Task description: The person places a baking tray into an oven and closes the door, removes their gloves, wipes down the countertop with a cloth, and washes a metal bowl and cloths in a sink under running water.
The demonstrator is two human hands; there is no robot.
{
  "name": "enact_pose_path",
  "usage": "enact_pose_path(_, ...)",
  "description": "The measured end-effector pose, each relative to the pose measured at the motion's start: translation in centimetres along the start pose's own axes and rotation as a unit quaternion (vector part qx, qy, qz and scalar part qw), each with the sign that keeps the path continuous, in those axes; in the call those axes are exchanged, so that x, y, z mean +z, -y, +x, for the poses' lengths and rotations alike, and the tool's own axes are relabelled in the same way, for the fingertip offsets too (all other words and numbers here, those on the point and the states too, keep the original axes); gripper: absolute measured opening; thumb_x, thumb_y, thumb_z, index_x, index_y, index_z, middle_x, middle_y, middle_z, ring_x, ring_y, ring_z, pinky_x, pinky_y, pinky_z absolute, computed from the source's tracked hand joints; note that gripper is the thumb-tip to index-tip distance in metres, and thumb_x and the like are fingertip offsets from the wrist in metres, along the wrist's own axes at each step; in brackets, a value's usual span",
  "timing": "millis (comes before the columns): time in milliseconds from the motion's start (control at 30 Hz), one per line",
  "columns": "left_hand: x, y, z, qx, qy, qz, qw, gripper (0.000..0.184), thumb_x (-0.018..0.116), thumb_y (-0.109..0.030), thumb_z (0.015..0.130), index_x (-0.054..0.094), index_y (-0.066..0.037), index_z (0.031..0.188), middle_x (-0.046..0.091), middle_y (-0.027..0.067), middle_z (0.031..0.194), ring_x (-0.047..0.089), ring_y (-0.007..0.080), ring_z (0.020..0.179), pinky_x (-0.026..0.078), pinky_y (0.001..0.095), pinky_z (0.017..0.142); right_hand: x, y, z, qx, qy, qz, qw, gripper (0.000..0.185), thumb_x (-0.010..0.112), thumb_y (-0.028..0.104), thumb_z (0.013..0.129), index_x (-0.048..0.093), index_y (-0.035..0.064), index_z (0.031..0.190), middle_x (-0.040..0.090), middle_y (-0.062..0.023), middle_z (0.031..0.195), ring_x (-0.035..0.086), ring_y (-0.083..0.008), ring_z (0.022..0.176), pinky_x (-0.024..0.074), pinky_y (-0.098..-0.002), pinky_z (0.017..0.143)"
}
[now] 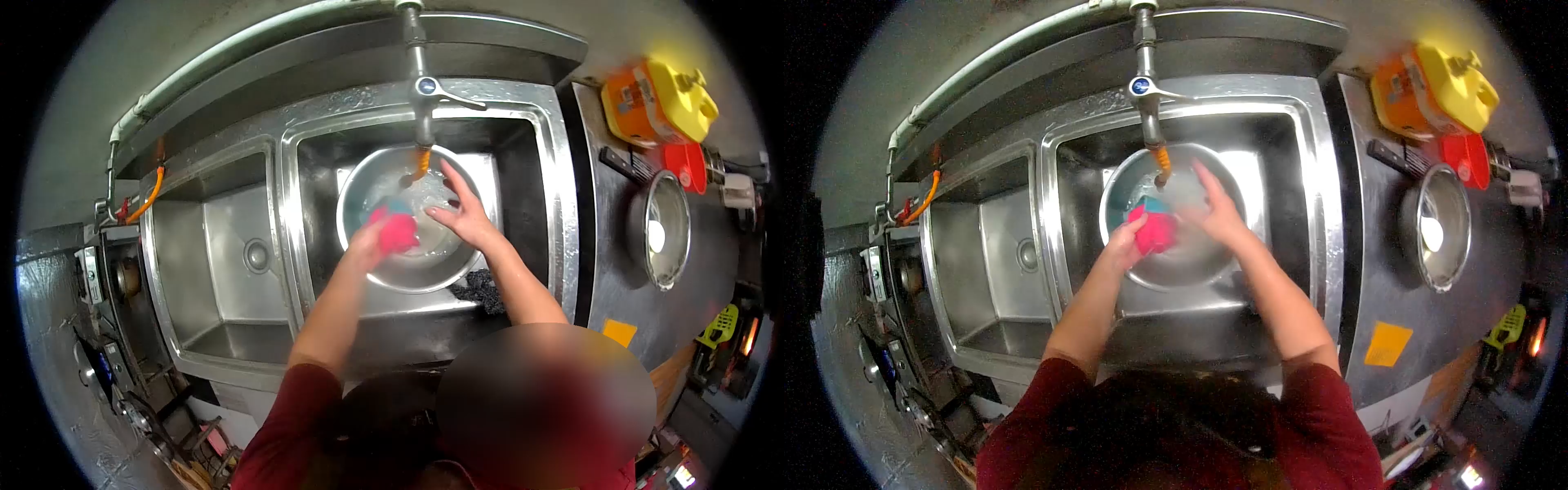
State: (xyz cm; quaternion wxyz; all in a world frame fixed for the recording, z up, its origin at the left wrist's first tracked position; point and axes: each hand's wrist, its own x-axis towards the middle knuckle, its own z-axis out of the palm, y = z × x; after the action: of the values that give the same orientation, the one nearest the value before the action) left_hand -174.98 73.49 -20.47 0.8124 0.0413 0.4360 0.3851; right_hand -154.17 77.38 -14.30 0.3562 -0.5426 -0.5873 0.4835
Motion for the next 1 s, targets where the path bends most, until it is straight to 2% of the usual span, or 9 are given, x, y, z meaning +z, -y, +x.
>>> enact_pose_path(167,-1.7,0.4,3.8,0.088,-0.178,0.113,0.974,0.030,0.044,-0.017,0.091,0.051,-0.003,0.117,0.059,0.0181,0.107,0.061,0.0304,0.092,0.051,0.0422,0.076,1.7,-2.4,4.2,0.105,0.247,0.175,0.947,0.055,0.072,0.019,0.076,0.048,0.0059,0.124,0.058,-0.0099,0.115,0.055,-0.0228,0.105,0.0436,-0.0337,0.090)
enact_pose_path(300,-0.5,1.6,4.2,0.188,-0.309,0.460,0.811,0.032,0.053,-0.021,0.087,0.050,-0.009,0.116,0.055,0.0149,0.109,0.055,0.0271,0.098,0.046,0.0383,0.082,2.7,-14.3,4.8,0.126,-0.038,-0.295,0.946,0.054,0.063,0.035,0.081,0.048,-0.0023,0.117,0.056,-0.0220,0.112,0.056,-0.0361,0.101,0.0452,-0.0406,0.088)
enact_pose_path(333,-2.3,4.2,6.3,0.225,-0.373,0.532,0.726,0.038,0.057,-0.022,0.084,0.047,-0.010,0.119,0.052,0.0178,0.113,0.053,0.0292,0.103,0.045,0.0389,0.083,4.0,-12.8,4.5,0.301,-0.028,-0.264,0.916,0.054,0.059,0.038,0.083,0.047,-0.0021,0.117,0.055,-0.0268,0.111,0.054,-0.0404,0.102,0.0444,-0.0441,0.087)
enact_pose_path(467,-4.4,7.9,8.3,0.195,-0.296,0.558,0.751,0.029,0.053,-0.008,0.083,0.053,-0.007,0.111,0.060,0.0155,0.100,0.059,0.0303,0.096,0.046,0.0390,0.083,9.2,-16.6,2.2,0.084,0.125,-0.238,0.960,0.053,0.060,0.036,0.081,0.050,-0.0044,0.113,0.061,-0.0269,0.090,0.060,-0.0366,0.086,0.0474,-0.0436,0.078)
enact_pose_path(600,-6.1,3.6,8.7,0.222,-0.297,0.158,0.915,0.027,0.064,-0.015,0.078,0.058,-0.010,0.105,0.060,0.0129,0.098,0.058,0.0251,0.095,0.046,0.0386,0.081,4.4,-17.2,6.5,0.399,0.107,0.012,0.911,0.030,0.061,0.014,0.078,0.060,-0.0015,0.104,0.066,-0.0116,0.088,0.062,-0.0191,0.076,0.0497,-0.0312,0.067)
enact_pose_path(633,-5.6,4.0,8.7,0.221,-0.296,0.155,0.916,0.027,0.064,-0.015,0.078,0.058,-0.010,0.105,0.060,0.0129,0.098,0.058,0.0251,0.095,0.046,0.0386,0.081,4.0,-21.2,6.6,0.430,-0.008,0.129,0.894,0.031,0.063,0.016,0.078,0.060,-0.0013,0.104,0.066,-0.0115,0.090,0.063,-0.0187,0.077,0.0496,-0.0313,0.067)
enact_pose_path(700,-3.4,5.8,8.2,0.225,-0.362,0.604,0.673,0.026,0.064,-0.014,0.077,0.057,-0.009,0.102,0.061,0.0127,0.095,0.058,0.0250,0.094,0.045,0.0380,0.080,6.3,-13.9,6.1,0.272,0.007,-0.062,0.960,0.036,0.065,0.019,0.077,0.059,-0.0010,0.106,0.066,-0.0111,0.092,0.063,-0.0204,0.083,0.0491,-0.0326,0.073)
enact_pose_path(767,-6.1,9.0,10.5,0.144,-0.271,0.467,0.829,0.028,0.067,-0.013,0.072,0.056,-0.006,0.097,0.061,0.0134,0.095,0.058,0.0241,0.091,0.045,0.0353,0.079,9.6,-17.6,5.2,0.193,0.097,-0.093,0.972,0.024,0.054,0.022,0.083,0.056,-0.0015,0.090,0.061,-0.0116,0.077,0.057,-0.0249,0.075,0.0446,-0.0388,0.064)
enact_pose_path(1000,-4.8,6.0,7.5,0.230,-0.386,0.398,0.799,0.025,0.067,-0.009,0.072,0.055,-0.004,0.094,0.060,0.0145,0.095,0.058,0.0262,0.090,0.045,0.0352,0.080,7.9,-18.0,6.0,0.324,-0.069,0.109,0.937,0.041,0.063,0.024,0.075,0.056,-0.0017,0.107,0.059,-0.0175,0.099,0.055,-0.0254,0.093,0.0454,-0.0363,0.079)
